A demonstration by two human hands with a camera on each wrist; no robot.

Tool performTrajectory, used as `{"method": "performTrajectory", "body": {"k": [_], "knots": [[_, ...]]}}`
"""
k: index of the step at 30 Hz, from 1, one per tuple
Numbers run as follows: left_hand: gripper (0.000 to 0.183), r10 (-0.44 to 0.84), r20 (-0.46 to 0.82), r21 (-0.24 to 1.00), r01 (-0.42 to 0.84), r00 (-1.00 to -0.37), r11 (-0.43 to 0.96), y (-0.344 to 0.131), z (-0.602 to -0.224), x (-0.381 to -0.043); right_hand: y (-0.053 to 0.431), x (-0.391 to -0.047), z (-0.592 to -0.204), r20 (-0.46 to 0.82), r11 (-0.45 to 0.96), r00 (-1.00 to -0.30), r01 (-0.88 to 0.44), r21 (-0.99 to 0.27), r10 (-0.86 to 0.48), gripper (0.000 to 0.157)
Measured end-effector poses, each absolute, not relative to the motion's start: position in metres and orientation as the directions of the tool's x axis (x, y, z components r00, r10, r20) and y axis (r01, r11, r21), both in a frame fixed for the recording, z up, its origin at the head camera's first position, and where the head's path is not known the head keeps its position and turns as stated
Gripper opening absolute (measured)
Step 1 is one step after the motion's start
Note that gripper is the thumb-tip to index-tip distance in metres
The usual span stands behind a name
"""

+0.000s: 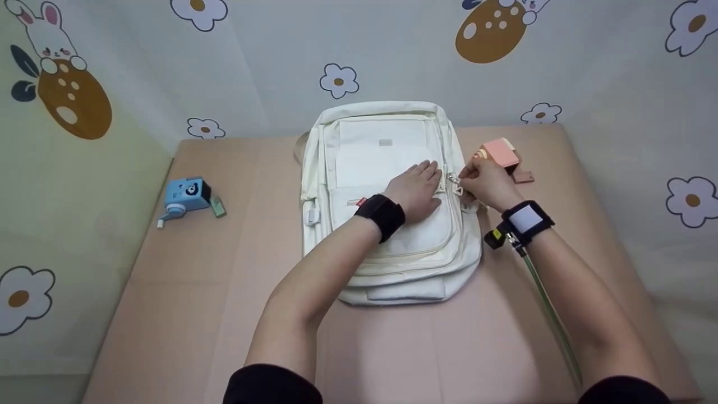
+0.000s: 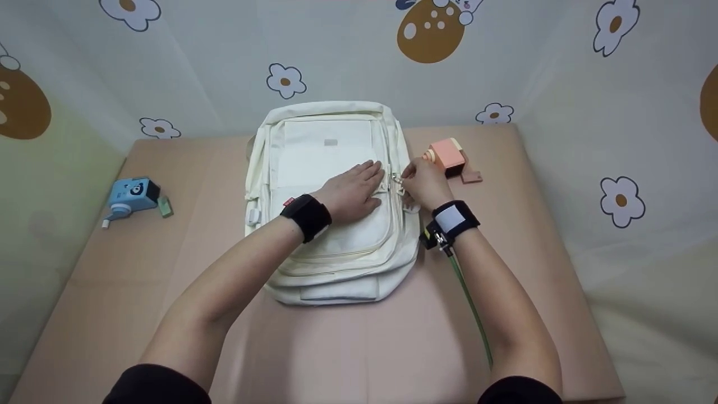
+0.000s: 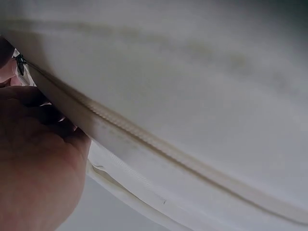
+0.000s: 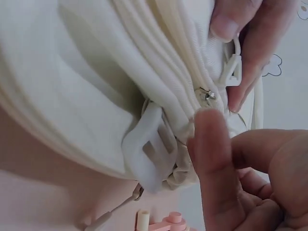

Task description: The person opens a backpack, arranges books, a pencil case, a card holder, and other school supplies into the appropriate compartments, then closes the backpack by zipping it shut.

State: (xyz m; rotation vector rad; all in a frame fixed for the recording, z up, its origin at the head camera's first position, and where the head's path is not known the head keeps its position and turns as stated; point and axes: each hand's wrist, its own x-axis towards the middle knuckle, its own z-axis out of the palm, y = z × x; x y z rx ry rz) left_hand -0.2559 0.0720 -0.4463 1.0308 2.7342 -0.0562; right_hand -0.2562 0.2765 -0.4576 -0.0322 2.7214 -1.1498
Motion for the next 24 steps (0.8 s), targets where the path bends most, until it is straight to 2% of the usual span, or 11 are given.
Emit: {"method": "performTrajectory", "body": {"k": [5,16,19,24], "knots": [[0.068,0.654,-0.21,0.037,0.663,-0.727,0.748,0.072,-0.448,-0.257,0.274,-0.257,-0.457,-0.12,0.779,-0.99,0.016,-0.627,-0.076,0.016],[0.067,0.66,-0.185,0.055,0.663,-0.728,0.747,0.07,-0.447,-0.255,0.268,-0.259,-0.45,-0.216,0.705,-0.974,0.108,-0.701,-0.066,0.022],[0.068,0.659,-0.187,0.057,0.661,-0.729,0.748,0.07,-0.447,-0.254,0.265,-0.259,-0.451,-0.17,0.73,-0.982,0.058,-0.681,-0.081,0.021],[0.068,0.653,-0.206,0.059,0.656,-0.729,0.752,0.071,-0.447,-0.254,0.265,-0.26,-0.459,-0.004,0.812,-0.988,-0.123,-0.57,-0.153,0.023]]}}
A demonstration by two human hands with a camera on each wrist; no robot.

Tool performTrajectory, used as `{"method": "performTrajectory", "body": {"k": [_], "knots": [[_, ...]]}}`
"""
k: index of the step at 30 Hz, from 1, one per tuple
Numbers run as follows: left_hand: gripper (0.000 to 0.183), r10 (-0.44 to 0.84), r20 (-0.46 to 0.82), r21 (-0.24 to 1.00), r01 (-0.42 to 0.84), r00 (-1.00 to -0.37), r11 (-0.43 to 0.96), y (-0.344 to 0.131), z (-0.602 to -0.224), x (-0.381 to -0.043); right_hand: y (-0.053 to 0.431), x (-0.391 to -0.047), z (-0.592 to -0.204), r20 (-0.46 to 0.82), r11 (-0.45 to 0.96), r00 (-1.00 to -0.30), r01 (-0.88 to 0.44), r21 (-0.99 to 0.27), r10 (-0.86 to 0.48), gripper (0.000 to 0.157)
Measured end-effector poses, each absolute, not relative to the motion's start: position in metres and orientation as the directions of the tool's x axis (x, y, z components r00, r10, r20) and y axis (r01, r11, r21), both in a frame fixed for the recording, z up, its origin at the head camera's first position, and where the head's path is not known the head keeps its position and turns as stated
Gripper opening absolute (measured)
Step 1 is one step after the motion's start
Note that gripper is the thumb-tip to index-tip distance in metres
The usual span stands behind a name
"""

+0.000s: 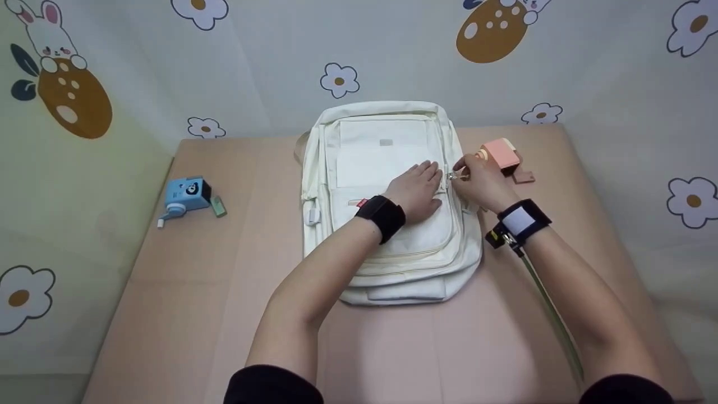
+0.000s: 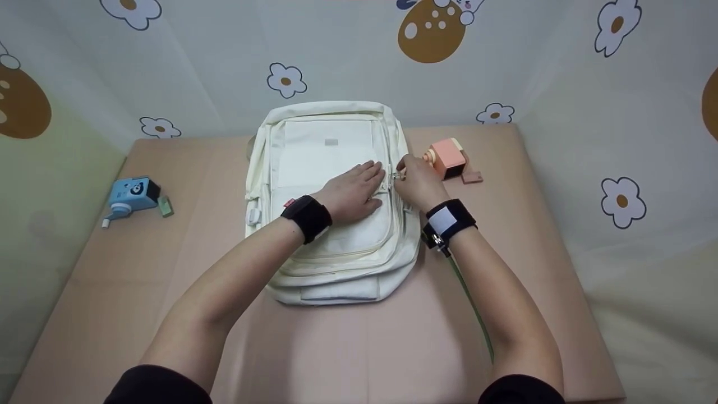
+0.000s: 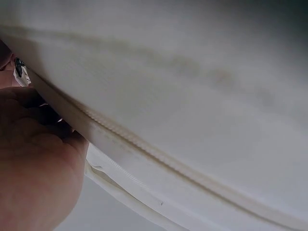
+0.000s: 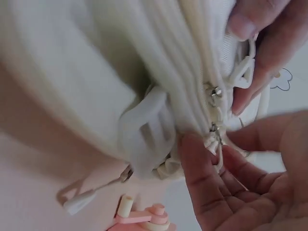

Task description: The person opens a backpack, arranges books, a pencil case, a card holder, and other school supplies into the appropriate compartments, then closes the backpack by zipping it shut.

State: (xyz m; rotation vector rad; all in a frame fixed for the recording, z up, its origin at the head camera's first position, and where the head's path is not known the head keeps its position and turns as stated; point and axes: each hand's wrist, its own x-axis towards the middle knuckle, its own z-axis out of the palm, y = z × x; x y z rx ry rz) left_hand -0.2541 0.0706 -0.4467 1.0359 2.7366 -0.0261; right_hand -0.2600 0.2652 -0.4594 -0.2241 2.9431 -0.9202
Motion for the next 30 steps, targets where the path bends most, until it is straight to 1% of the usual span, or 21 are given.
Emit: {"method": "performTrajectory", "body": {"k": [2,4,7,13,22,26,30], "knots": [[0.068,0.651,-0.211,0.057,0.656,-0.729,0.752,0.071,-0.447,-0.254,0.266,-0.26,-0.463,0.071,0.825,-0.979,-0.201,-0.528,-0.192,0.022],[0.068,0.654,-0.213,0.054,0.66,-0.726,0.75,0.071,-0.447,-0.255,0.266,-0.259,-0.466,0.135,0.832,-0.967,-0.255,-0.492,-0.216,0.018],[0.068,0.657,-0.214,0.055,0.662,-0.723,0.747,0.071,-0.447,-0.255,0.267,-0.258,-0.467,0.183,0.848,-0.957,-0.284,-0.448,-0.224,0.01],[0.069,0.657,-0.211,0.07,0.66,-0.723,0.748,0.071,-0.446,-0.256,0.271,-0.251,-0.464,0.186,0.855,-0.958,-0.278,-0.438,-0.217,0.008],[0.069,0.662,-0.21,0.084,0.662,-0.72,0.745,0.07,-0.445,-0.257,0.277,-0.225,-0.461,0.155,0.842,-0.95,-0.312,-0.439,-0.271,0.005],[0.067,0.667,-0.196,0.094,0.663,-0.719,0.742,0.067,-0.441,-0.254,0.277,-0.22,-0.465,0.184,0.836,-0.942,-0.334,-0.435,-0.281,0.005],[0.061,0.718,-0.147,0.105,0.711,-0.68,0.695,0.064,-0.434,-0.24,0.278,-0.217,-0.469,0.218,0.838,-0.936,-0.345,-0.423,-0.276,0.006]]}}
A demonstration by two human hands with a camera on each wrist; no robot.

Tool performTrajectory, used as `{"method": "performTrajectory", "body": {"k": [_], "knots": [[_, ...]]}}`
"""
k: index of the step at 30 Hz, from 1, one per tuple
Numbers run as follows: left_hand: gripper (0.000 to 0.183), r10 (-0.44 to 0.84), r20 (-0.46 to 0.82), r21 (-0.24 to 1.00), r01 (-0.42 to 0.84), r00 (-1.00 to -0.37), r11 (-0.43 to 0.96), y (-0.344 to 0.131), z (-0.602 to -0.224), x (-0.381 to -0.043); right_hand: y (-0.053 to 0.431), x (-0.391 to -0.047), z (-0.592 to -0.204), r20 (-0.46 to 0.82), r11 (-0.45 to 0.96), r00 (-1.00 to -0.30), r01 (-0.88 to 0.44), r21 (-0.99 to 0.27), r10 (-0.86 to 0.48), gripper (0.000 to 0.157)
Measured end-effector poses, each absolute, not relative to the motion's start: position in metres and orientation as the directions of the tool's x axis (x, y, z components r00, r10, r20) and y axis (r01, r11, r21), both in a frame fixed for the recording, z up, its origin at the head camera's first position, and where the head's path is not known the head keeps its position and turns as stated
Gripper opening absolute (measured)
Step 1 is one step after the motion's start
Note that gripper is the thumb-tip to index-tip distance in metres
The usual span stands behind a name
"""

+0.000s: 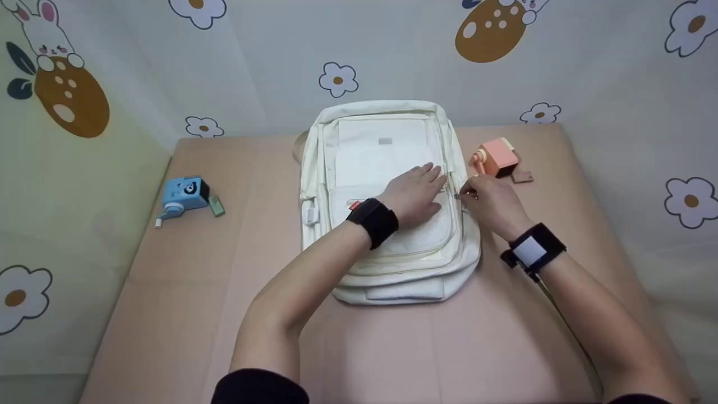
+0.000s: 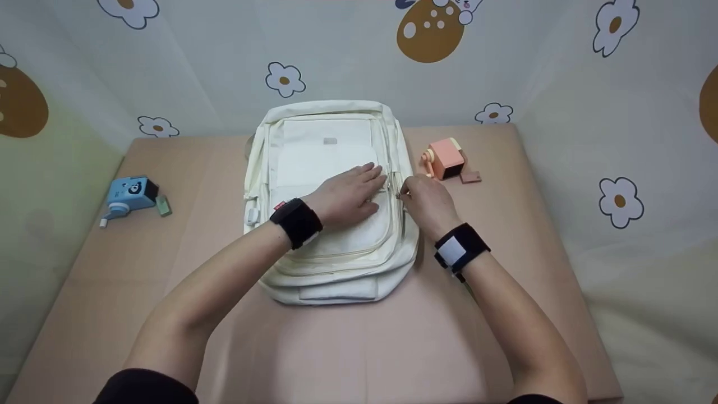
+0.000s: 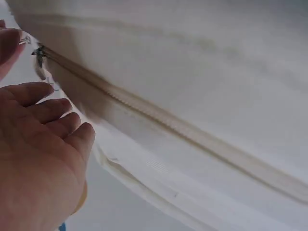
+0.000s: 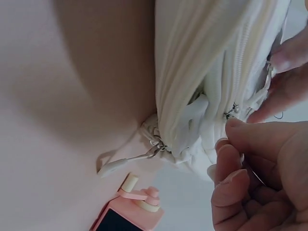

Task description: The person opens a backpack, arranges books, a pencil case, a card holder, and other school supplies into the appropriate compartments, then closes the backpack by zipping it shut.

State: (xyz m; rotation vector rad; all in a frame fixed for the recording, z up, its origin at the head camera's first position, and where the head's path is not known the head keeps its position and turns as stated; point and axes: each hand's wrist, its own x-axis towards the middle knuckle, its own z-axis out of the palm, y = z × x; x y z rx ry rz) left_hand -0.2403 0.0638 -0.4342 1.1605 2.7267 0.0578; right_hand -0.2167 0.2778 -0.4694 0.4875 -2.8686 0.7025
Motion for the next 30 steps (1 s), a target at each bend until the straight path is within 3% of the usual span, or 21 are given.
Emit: {"method": "performTrajectory", "body": {"k": [6,9,13,18,21,30], "knots": [[0.021,0.797,-0.085,0.173,0.779,-0.597,0.602,0.05,-0.426,-0.192,0.277,-0.214,-0.472,0.221,0.839,-0.937,-0.342,-0.424,-0.27,0.007],[0.011,0.828,-0.059,0.192,0.807,-0.558,0.558,0.041,-0.43,-0.17,0.277,-0.213,-0.472,0.222,0.837,-0.939,-0.336,-0.433,-0.262,0.007],[0.016,0.844,-0.049,0.14,0.833,-0.535,0.536,0.032,-0.438,-0.155,0.278,-0.212,-0.473,0.233,0.836,-0.939,-0.333,-0.437,-0.253,0.007],[0.012,0.827,-0.104,0.074,0.825,-0.552,0.56,0.032,-0.441,-0.15,0.277,-0.212,-0.474,0.239,0.836,-0.938,-0.335,-0.434,-0.251,0.006],[0.005,0.821,-0.124,0.072,0.82,-0.558,0.568,0.035,-0.442,-0.149,0.277,-0.213,-0.474,0.238,0.837,-0.939,-0.331,-0.435,-0.247,0.007],[0.009,0.835,-0.113,0.057,0.835,-0.539,0.547,0.037,-0.445,-0.148,0.281,-0.21,-0.476,0.265,0.846,-0.926,-0.359,-0.394,-0.269,0.003]]}}
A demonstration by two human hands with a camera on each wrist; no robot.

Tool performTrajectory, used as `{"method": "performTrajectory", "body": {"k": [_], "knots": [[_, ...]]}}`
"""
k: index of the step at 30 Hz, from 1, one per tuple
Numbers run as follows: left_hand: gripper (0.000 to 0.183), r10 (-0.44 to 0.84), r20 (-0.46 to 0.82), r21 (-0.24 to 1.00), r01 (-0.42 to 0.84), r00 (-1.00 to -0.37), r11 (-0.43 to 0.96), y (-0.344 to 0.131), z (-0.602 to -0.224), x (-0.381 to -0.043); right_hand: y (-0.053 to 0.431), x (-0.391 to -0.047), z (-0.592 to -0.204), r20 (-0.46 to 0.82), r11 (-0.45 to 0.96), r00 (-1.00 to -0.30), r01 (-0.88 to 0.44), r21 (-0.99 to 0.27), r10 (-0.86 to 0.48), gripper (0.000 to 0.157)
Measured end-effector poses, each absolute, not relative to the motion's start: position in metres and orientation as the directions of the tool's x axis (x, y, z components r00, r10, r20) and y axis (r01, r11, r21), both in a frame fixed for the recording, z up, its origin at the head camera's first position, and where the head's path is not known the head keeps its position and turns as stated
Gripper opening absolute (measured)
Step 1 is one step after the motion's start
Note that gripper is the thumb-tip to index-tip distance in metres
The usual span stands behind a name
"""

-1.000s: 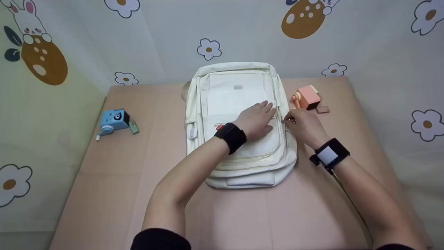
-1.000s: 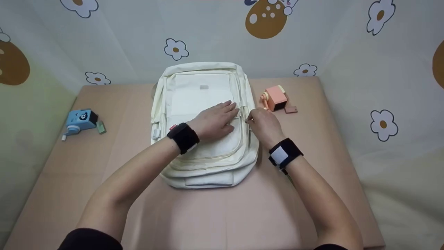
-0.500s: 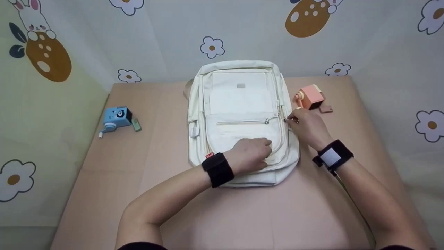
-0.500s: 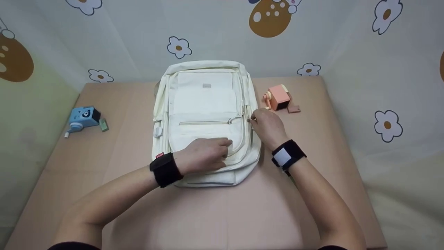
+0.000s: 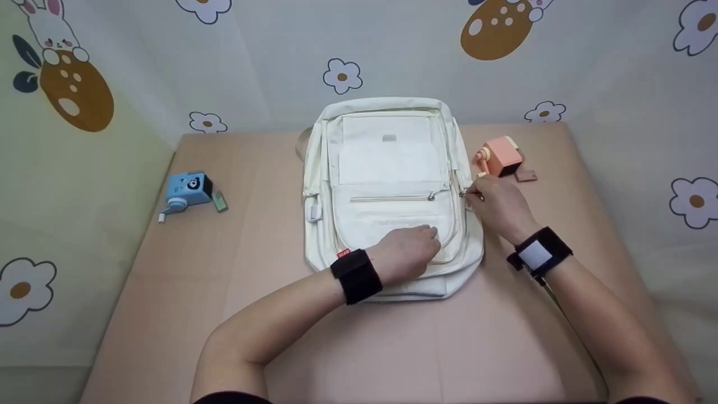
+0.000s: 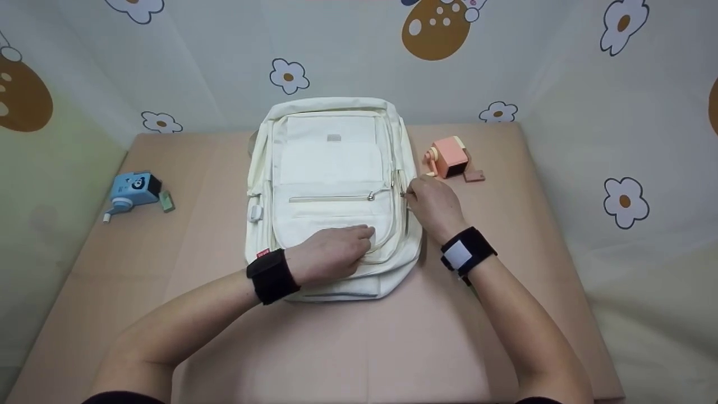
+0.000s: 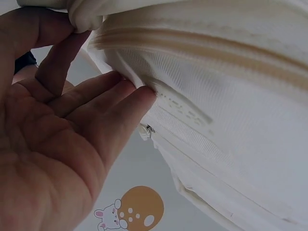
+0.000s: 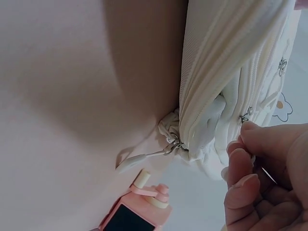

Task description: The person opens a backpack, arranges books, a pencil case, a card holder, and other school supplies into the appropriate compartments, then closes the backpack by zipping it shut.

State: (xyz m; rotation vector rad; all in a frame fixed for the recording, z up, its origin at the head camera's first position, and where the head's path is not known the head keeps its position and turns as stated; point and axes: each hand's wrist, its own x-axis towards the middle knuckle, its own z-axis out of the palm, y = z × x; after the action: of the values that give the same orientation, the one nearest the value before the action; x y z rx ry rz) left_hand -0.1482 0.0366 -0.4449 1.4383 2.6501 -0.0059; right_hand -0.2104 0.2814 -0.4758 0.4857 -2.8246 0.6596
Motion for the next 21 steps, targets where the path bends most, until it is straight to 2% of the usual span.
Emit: {"method": "performTrajectory", "body": {"k": [6,21], "knots": [[0.01,0.844,-0.079,0.081,0.84,-0.531,0.536,0.035,-0.447,-0.149,0.283,-0.203,-0.473,0.261,0.849,-0.92,-0.375,-0.372,-0.292,0.004],[0.01,0.839,-0.07,0.134,0.828,-0.54,0.545,0.031,-0.449,-0.153,0.282,-0.171,-0.46,0.126,0.851,-0.914,-0.405,-0.335,-0.385,0.003]]}}
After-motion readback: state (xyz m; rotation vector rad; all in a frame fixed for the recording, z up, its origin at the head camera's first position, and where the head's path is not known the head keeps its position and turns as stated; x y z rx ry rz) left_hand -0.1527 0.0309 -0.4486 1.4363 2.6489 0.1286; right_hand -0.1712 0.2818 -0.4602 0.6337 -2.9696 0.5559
